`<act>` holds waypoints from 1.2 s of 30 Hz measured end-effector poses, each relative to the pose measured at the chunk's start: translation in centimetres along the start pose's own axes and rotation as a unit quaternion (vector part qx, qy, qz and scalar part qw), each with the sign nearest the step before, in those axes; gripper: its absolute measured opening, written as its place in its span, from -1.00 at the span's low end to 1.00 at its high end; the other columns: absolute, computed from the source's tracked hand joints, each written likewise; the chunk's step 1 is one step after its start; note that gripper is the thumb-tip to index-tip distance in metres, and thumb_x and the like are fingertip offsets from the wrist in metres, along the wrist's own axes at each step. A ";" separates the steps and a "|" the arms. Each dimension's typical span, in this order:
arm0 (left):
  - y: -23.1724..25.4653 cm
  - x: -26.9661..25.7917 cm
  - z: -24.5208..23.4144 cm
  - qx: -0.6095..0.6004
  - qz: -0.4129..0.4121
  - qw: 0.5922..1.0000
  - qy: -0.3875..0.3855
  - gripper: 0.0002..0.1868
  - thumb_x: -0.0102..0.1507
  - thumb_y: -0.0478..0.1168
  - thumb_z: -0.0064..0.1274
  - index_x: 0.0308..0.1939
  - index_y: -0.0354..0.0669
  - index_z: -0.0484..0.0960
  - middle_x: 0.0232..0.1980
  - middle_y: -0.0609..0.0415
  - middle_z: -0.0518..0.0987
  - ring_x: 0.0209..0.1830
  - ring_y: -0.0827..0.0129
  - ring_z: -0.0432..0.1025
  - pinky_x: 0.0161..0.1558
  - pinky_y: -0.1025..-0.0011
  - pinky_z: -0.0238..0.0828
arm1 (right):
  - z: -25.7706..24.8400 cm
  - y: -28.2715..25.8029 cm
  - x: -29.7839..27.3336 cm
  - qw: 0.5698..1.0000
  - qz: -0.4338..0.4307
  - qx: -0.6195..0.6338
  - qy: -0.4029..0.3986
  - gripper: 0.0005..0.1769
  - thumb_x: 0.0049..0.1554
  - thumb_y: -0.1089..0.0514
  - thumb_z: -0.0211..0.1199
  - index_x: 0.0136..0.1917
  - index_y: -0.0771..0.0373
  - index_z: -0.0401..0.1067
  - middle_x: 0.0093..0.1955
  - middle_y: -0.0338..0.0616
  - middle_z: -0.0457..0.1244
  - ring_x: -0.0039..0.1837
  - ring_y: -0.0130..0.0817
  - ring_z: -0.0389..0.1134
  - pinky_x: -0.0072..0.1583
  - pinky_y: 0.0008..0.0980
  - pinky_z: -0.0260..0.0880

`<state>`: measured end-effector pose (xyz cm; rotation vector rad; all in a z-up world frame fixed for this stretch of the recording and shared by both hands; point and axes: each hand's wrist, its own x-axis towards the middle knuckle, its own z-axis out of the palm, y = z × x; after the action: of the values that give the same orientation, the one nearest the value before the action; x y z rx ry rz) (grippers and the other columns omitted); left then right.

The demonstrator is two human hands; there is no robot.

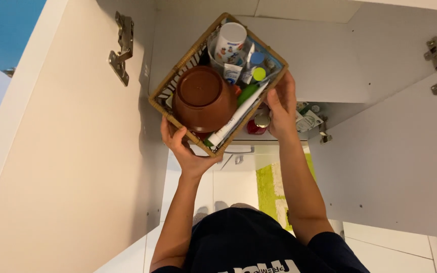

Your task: Organize bathroom supplies by placing a shelf board in a cabinet and arranging bottles and jars, occasionally wiping them with a cloth.

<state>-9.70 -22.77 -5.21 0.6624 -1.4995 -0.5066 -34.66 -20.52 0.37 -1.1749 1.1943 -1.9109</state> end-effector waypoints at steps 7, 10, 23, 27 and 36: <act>0.0 -0.1 0.0 -0.001 -0.008 1.000 -0.003 0.20 -0.21 -0.14 0.57 0.38 0.15 0.11 0.61 -0.17 -0.10 0.68 -0.07 -0.09 0.64 -0.04 0.02 | -0.5 0.6 -0.1 0.999 -0.024 0.028 0.010 -0.10 0.30 -0.11 0.35 0.68 0.22 -0.03 0.62 0.01 0.07 0.59 -0.18 0.15 0.57 -0.14 0.22; -0.1 -0.1 -0.2 -0.011 -0.009 1.000 -0.012 0.21 -0.23 -0.14 0.58 0.38 0.15 0.11 0.62 -0.18 -0.10 0.68 -0.07 -0.07 0.63 -0.03 0.09 | -1.8 1.5 0.6 0.999 -0.029 -0.021 0.039 -0.18 0.32 -0.09 0.31 0.65 0.25 0.06 0.57 0.04 0.13 0.57 -0.18 0.18 0.56 -0.16 0.23; 0.0 4.1 -2.5 -0.082 0.003 0.986 -0.144 0.16 0.08 0.15 0.32 0.66 0.24 0.01 0.71 -0.16 -0.31 0.75 -0.14 -0.27 0.67 -0.08 -0.09 | -0.2 -1.3 -3.5 0.992 -0.033 0.061 0.104 -0.30 0.33 -0.04 0.24 0.61 0.12 0.05 0.52 -0.14 0.12 0.52 -0.30 0.20 0.43 -0.17 0.39; 1.9 7.1 -2.5 0.107 -0.009 0.963 -0.249 0.09 0.22 -0.01 0.13 0.74 0.10 -0.15 0.79 -0.17 -0.39 0.78 -0.36 -0.49 0.67 -0.25 -0.32 | -0.5 -0.8 -3.1 0.974 -0.012 0.118 0.191 -0.34 0.31 -0.08 0.24 0.56 0.08 0.11 0.46 -0.28 0.14 0.43 -0.38 0.25 0.26 -0.21 0.50; 8.6 14.3 -2.4 0.185 0.078 0.885 -0.420 -0.01 0.10 -0.22 0.31 0.58 -0.12 0.19 0.65 -0.03 0.12 0.66 0.04 -0.05 0.53 -0.04 -0.03 | -1.4 0.6 -3.2 0.976 -0.048 0.128 0.168 -0.45 0.33 -0.06 0.25 0.47 0.15 0.22 0.34 -0.22 0.24 0.32 -0.39 0.32 0.19 -0.26 0.51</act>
<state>-7.80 -25.96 11.20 0.6319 -2.4957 -0.3976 -34.56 -17.60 -1.61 -0.8062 1.0292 -2.3245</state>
